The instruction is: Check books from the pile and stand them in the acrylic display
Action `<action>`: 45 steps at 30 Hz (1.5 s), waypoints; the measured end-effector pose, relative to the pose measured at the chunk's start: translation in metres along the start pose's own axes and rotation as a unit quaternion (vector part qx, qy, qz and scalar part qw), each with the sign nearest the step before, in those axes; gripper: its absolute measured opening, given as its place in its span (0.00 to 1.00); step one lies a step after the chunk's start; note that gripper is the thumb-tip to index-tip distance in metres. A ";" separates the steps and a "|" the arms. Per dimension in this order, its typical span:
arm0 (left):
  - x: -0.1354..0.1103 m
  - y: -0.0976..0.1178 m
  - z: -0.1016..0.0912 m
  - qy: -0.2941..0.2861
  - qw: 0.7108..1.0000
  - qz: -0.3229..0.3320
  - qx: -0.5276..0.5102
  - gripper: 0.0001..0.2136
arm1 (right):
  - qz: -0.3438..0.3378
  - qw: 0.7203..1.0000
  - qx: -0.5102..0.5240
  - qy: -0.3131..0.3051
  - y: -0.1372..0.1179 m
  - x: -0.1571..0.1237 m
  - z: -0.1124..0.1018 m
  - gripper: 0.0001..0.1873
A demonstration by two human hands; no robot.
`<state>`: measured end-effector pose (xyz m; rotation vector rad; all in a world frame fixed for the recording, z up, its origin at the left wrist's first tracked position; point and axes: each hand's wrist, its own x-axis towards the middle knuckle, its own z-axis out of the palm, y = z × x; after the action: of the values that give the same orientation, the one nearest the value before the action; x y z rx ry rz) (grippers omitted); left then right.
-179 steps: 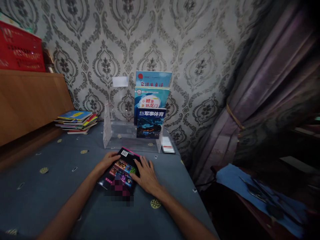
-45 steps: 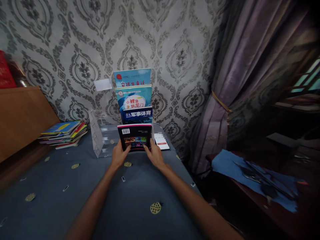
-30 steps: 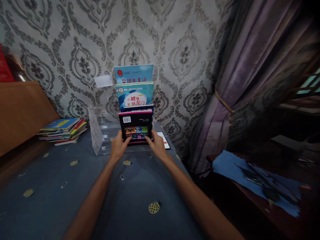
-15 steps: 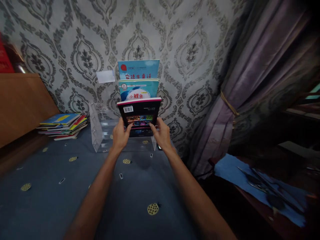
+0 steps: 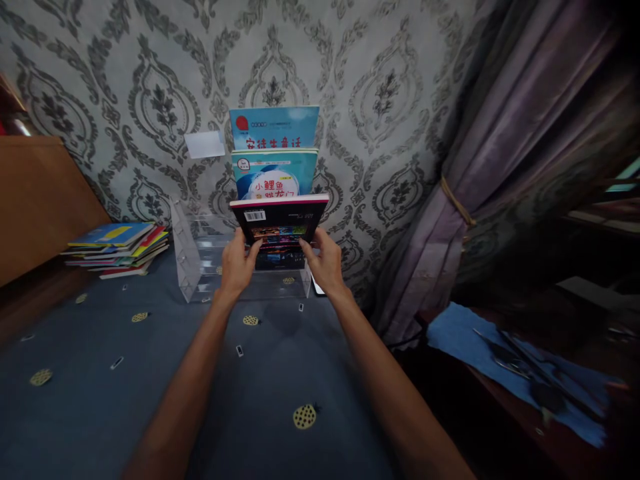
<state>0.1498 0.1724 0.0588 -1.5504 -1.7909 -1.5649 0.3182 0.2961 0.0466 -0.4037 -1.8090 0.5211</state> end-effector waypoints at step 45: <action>-0.004 0.023 0.016 -0.120 0.942 -0.147 0.278 0.15 | 0.042 0.996 -0.066 0.050 0.026 -0.009 0.013 0.20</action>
<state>0.1770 0.1797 0.0623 -1.2742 -2.4195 -0.8607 0.3089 0.3114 0.0223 -0.5889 -1.7410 0.4317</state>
